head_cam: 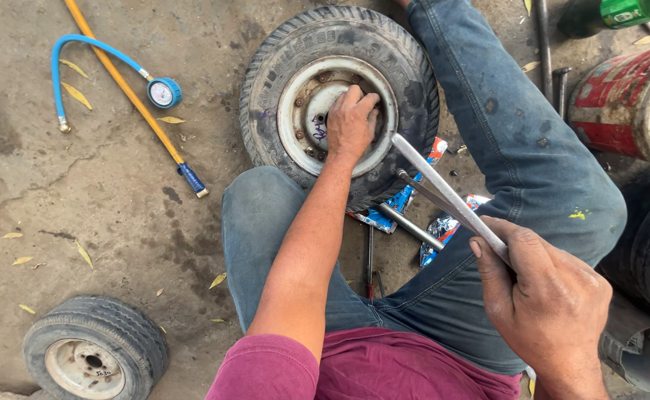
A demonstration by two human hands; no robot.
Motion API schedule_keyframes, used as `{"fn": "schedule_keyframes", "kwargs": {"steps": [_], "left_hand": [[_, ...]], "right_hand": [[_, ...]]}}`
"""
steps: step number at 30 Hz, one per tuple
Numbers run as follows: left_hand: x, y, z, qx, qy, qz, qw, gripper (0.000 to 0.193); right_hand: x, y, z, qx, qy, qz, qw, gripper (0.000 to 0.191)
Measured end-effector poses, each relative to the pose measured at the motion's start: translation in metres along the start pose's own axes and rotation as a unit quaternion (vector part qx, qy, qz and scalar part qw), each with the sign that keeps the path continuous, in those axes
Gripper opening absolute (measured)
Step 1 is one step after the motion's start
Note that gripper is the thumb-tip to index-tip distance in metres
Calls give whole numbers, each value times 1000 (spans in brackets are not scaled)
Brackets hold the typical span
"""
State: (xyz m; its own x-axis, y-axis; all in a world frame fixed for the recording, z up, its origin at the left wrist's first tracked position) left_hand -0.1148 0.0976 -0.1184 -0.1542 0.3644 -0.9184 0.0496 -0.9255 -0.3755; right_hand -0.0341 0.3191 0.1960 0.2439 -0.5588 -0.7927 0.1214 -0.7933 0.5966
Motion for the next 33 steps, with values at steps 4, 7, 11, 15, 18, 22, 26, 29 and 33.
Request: {"fn": "schedule_keyframes", "kwargs": {"steps": [4,7,11,15,18,22,26,29,33], "left_hand": [[2,2,-1,-14,-7,-7,1000,32],[4,1,-2,-13,-1,4,1000,31],[6,0,-1,-14,7,13,1000,28],[6,0,0,-6,-7,6,1000,28],[5,1,0,-20,-2,2,1000,27],[4,0,0,-17,2,0,1000,29],[3,-2,0,-25,14,7,1000,28],[3,-1,1,-15,10,-1,1000,28],[4,2,1,-22,17,3,1000,26]], "right_hand": [[1,-1,0,3,1,-8,1000,20],[1,-1,-1,-7,-2,-7,1000,19],[2,-2,-3,-1,-1,-1,1000,19],[2,-2,-4,0,-4,-5,1000,20],[2,-2,-4,-3,-4,-3,1000,19],[2,-2,-4,7,-2,-4,1000,20],[1,-1,-2,14,3,-4,1000,20],[0,-1,-2,-1,-3,0,1000,20],[0,-3,-2,-1,-2,-8,1000,21]]}}
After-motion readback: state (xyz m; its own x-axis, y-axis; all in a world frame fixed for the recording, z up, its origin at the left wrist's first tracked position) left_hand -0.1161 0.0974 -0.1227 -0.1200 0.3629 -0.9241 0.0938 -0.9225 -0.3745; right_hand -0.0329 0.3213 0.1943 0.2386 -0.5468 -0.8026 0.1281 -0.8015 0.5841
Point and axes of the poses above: each hand's wrist, its own z-axis towards the middle knuckle, its own x-axis out of the palm, y = z × x, the point moved 2 cm from there along z, towards the middle knuckle, and after that the axes turned 15 degrees about z, right-handed, at the moved point
